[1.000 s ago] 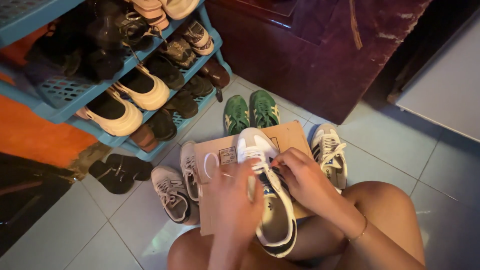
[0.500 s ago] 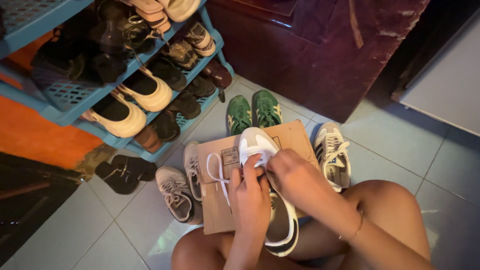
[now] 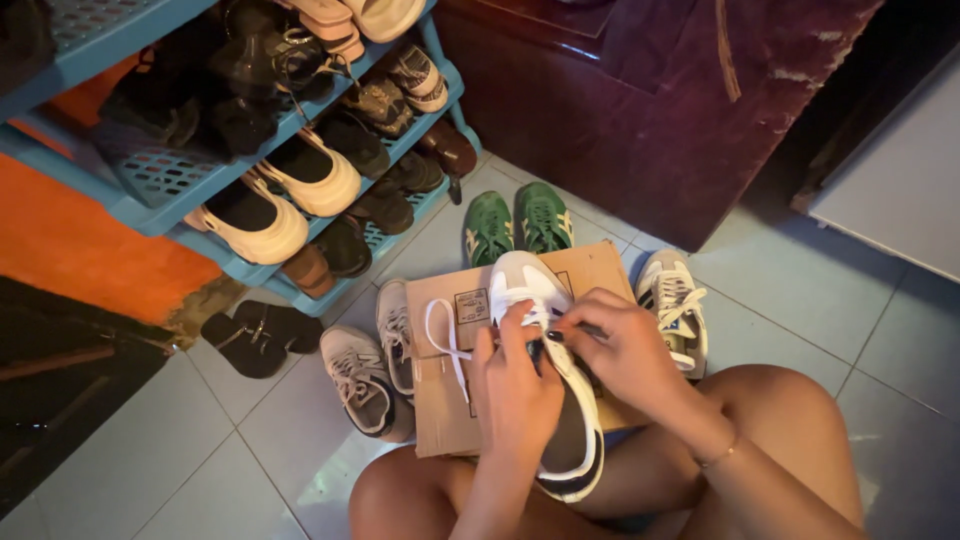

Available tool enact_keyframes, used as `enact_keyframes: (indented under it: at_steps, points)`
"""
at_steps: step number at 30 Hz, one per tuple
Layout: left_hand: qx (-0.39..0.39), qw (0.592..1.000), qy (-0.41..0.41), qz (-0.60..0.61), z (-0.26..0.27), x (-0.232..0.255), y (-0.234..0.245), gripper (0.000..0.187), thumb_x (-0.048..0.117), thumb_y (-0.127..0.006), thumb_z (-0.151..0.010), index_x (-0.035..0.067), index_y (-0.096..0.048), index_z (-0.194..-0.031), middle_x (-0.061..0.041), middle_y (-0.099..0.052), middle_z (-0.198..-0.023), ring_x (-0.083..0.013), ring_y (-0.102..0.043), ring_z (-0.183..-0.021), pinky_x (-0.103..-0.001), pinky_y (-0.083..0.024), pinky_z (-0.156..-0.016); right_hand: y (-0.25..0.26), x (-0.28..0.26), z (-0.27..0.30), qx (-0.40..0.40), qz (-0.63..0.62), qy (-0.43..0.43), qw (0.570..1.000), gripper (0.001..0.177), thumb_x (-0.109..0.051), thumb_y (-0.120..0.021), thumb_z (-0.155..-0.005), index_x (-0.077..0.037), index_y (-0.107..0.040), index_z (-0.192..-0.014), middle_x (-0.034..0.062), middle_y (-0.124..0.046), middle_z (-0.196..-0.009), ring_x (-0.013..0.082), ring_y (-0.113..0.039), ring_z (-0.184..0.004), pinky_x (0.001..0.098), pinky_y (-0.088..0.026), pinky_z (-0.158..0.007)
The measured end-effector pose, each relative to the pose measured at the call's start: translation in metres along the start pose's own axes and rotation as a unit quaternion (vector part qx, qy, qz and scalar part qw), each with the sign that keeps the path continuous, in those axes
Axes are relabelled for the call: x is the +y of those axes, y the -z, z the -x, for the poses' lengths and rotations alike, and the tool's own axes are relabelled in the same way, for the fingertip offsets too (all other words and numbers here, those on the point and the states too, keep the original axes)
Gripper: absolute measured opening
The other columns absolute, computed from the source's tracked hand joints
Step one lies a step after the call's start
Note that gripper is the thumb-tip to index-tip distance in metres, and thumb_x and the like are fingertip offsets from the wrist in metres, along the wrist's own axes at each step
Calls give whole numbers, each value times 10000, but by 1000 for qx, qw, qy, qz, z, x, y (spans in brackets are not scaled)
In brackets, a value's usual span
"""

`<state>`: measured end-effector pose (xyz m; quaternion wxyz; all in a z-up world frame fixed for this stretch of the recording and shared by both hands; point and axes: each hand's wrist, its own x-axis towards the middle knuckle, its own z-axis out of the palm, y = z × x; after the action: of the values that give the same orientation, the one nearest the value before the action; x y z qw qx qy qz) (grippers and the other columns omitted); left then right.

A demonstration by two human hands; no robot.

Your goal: The person sits on the floor and laces a white sneaker placed on a cardboard box, threading the laces through the eyelets and tying a knot.

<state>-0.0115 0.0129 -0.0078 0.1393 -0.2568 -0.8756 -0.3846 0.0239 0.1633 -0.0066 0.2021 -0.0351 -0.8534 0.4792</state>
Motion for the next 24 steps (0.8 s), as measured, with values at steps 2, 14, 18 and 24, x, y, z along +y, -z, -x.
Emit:
enact_keyframes:
  at_steps: [2,14,18,24]
  points:
    - [3,999,21,26,0,-4,-2,562,-25,-736,-741,102,-580,-1267,-75,-760,-894,-358,-628,-945,-493,-479,-808,1,-11,6,58,153,145,976,161,-116,-721,-834,-115,-736,-995,47,-721,-1019,261,-666,-945,430,-512,-850]
    - [41,992,54,110,2,-15,-17,286,-26,-760,-758,55,-575,-961,-113,-659,-809,-332,-646,-814,-452,-512,-717,-30,-42,44,26,322,-108,940,221,-255,-662,-889,-55,-573,-922,177,-710,-817,415,-679,-583,514,-553,-529]
    - [82,993,-87,10,27,-22,-12,176,-28,-735,-875,40,-595,-958,-130,-673,-838,-358,-625,-847,-461,-503,-728,-41,-31,42,53,329,-101,937,156,-215,-646,-886,-71,-585,-888,176,-694,-722,398,-665,-514,502,-531,-455]
    - [224,957,130,-129,61,-59,53,285,123,-910,-730,50,-642,-792,-149,-629,-840,-292,-609,-746,-424,-506,-659,-43,-30,43,63,351,-116,927,146,-198,-645,-871,-66,-604,-918,161,-703,-722,381,-670,-510,491,-535,-472]
